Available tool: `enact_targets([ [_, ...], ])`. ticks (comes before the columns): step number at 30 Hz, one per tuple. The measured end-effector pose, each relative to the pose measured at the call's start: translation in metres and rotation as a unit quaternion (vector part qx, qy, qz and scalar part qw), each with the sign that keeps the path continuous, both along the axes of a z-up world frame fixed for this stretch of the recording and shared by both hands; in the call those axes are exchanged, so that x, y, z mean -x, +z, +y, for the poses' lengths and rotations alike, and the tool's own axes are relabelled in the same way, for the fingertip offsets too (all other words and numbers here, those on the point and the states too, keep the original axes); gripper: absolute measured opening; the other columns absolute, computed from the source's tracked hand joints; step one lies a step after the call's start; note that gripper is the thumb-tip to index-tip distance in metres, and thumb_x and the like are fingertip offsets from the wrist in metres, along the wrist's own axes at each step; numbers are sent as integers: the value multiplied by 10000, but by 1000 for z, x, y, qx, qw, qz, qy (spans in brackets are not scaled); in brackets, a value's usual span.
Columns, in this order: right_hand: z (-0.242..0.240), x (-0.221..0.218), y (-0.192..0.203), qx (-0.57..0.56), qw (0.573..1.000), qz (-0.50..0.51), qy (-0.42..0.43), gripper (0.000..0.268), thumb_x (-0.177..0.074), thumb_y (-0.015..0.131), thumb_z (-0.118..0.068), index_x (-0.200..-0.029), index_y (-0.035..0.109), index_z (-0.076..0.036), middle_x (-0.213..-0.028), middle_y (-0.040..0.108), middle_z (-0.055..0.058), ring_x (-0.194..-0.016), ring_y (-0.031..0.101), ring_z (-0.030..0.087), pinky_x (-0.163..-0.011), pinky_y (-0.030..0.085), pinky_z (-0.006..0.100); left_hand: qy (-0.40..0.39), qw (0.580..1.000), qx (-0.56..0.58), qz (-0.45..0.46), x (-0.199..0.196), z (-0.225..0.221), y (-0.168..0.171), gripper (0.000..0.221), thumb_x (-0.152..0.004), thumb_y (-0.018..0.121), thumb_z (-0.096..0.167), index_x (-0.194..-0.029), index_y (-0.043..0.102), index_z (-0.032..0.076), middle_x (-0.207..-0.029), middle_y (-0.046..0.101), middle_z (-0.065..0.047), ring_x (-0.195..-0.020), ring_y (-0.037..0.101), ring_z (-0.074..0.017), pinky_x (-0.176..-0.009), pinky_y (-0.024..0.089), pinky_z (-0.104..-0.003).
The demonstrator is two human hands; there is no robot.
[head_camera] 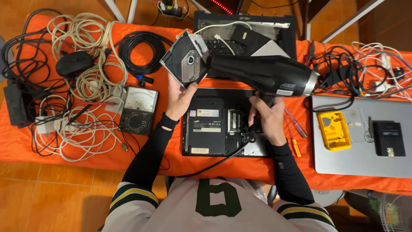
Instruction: Disassembling a laptop and using a hairdryer and tools to inspect or clean components like the optical drive.
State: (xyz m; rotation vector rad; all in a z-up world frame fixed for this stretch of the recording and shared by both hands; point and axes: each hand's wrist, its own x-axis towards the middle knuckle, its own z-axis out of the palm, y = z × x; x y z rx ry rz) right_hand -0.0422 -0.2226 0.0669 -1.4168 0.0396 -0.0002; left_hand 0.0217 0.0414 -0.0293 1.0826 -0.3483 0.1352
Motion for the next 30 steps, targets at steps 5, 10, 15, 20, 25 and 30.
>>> enact_targets([
  [5, 1, -5, 1, -16, 1000, 7, 11, 115, -946, 611, -43, -1021, 537, 2, -592, 543, 66, -419, 551, 175, -419, 480, 295, 44, 997, -53, -20, -1, 1, 4, 773, -980, 533, -165, -1622, 163, 54, -1552, 437, -156, -1414, 506, -217, -1204, 423, -366],
  [10, -3, -5, -1, -33, 999, 10, 18, 123, -948, 614, -47, -1025, 533, 6, -592, 545, 71, -417, 556, 180, -419, 489, 303, 36, 997, -67, -9, 1, -3, 13, 716, -1011, 529, -121, -1606, 169, 49, -1515, 490, -156, -1377, 551, -227, -1179, 448, -363],
  [15, -5, -6, -4, -46, 999, 10, 23, 127, -948, 616, -48, -1027, 534, 9, -593, 548, 72, -417, 561, 180, -418, 488, 305, 54, 994, -92, -15, -1, -3, 5, 682, -1035, 543, -92, -1601, 185, 32, -1519, 501, -157, -1387, 541, -217, -1182, 444, -352],
  [20, -8, -8, -5, -42, 998, -4, 39, 121, -957, 614, -55, -1014, 540, 21, -602, 564, 78, -436, 580, 184, -442, 493, 300, 85, 990, -107, -13, -4, -2, -2, 729, -1047, 558, -110, -1635, 157, 50, -1573, 455, -167, -1425, 496, -226, -1198, 417, -364],
  [25, -4, -6, -1, -37, 999, -19, 34, 112, -981, 607, -68, -1012, 555, 27, -751, 619, 67, -586, 641, 164, -537, 529, 284, 21, 999, 19, 20, 8, -8, 44, 921, -982, 472, -180, -1643, -16, 236, -1625, 327, -124, -1426, 479, -268, -1144, 490, -524],
  [30, 2, -7, 13, -54, 998, -3, 15, 133, -933, 585, -79, -1030, 585, 11, -960, 685, 29, -703, 703, 142, -535, 577, 296, -8, 997, 69, 27, 4, -5, 38, 990, -967, 423, -223, -1657, -50, 307, -1661, 275, -111, -1443, 468, -293, -1109, 485, -614],
])
